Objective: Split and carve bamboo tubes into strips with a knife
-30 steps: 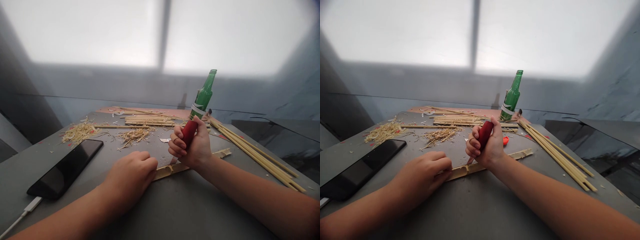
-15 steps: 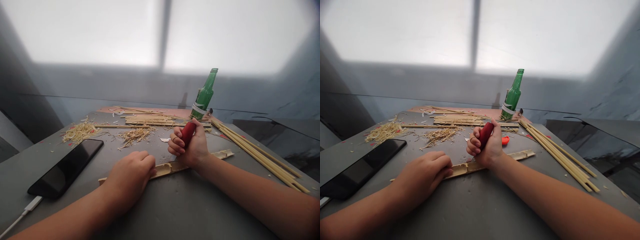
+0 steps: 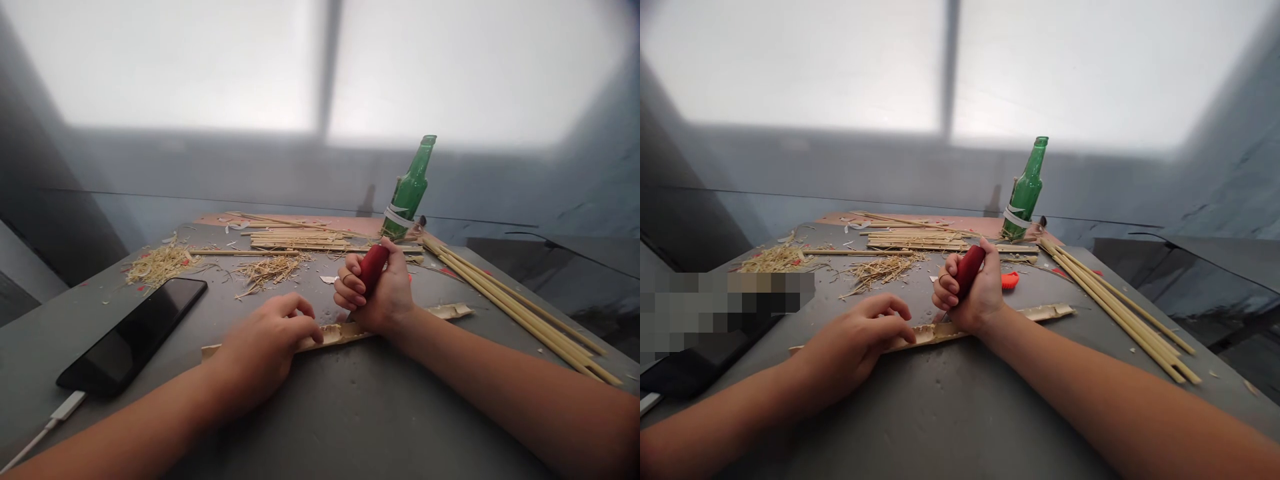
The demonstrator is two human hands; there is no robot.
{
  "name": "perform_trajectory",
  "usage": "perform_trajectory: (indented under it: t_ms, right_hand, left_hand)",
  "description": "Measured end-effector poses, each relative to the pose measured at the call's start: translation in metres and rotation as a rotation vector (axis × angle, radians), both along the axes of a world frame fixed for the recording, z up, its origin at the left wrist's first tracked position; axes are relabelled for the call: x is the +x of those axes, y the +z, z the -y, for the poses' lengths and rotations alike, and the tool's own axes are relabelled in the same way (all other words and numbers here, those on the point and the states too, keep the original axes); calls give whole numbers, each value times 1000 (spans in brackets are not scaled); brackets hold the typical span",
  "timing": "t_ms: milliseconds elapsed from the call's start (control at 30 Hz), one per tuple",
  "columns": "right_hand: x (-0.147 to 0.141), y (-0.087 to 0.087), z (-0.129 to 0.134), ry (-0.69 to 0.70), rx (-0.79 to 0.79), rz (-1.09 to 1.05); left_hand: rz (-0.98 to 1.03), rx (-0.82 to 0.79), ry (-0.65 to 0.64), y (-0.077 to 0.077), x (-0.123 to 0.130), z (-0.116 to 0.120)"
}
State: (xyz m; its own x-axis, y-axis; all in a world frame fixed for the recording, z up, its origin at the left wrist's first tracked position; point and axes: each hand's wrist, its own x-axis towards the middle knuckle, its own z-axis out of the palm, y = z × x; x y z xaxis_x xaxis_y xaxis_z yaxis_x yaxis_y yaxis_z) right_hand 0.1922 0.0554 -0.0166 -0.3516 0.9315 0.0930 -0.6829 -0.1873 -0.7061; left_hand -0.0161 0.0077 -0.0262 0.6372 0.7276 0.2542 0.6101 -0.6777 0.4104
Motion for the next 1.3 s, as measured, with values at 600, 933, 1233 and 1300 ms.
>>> perform_trajectory:
  t_ms: [600, 933, 1233, 1300]
  right_hand:
    - [0, 0, -1, 33, 21, 10]
    - [-2, 0, -1, 23, -17, -18]
    - [-1, -2, -3, 42, -72, -60]
    - [-1, -1, -3, 43, -84, -65]
  left_hand:
    - [93, -95, 62, 12, 10, 8]
    - [376, -707, 227, 35, 6, 18]
    - [243, -631, 218, 39, 15, 22]
    - [228, -621, 210, 40, 15, 21]
